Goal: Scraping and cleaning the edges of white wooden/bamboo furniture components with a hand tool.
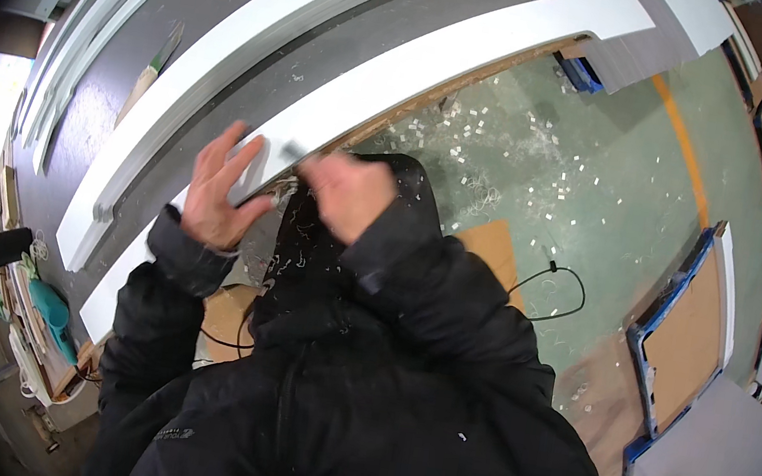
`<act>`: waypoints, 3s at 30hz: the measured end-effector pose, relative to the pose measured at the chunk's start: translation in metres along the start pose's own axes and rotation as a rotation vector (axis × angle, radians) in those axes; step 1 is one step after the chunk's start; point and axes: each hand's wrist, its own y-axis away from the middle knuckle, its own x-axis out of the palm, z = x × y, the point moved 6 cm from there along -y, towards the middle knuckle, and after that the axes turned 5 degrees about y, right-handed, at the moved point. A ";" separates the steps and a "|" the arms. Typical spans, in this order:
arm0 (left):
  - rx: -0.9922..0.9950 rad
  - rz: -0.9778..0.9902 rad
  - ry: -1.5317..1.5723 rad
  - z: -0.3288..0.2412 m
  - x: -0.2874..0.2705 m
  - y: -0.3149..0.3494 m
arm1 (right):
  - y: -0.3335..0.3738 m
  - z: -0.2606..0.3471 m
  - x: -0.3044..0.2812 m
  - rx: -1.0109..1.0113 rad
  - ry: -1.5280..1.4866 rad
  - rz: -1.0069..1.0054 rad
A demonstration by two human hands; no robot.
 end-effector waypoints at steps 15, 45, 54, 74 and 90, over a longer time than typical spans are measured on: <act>-0.048 -0.063 0.066 0.006 0.000 0.015 | 0.008 0.025 0.019 -0.030 0.094 0.076; -0.078 -0.067 -0.078 0.018 -0.023 0.069 | 0.035 0.048 0.067 -0.007 0.006 0.183; -0.190 0.041 -0.177 0.037 -0.056 0.126 | 0.010 -0.001 0.002 0.267 0.042 -0.124; -0.173 -0.042 -0.118 0.022 -0.035 0.087 | -0.005 0.032 0.036 0.053 -0.060 0.515; -0.114 -0.098 -0.130 0.015 -0.019 0.049 | -0.018 0.010 0.016 0.073 -0.007 0.501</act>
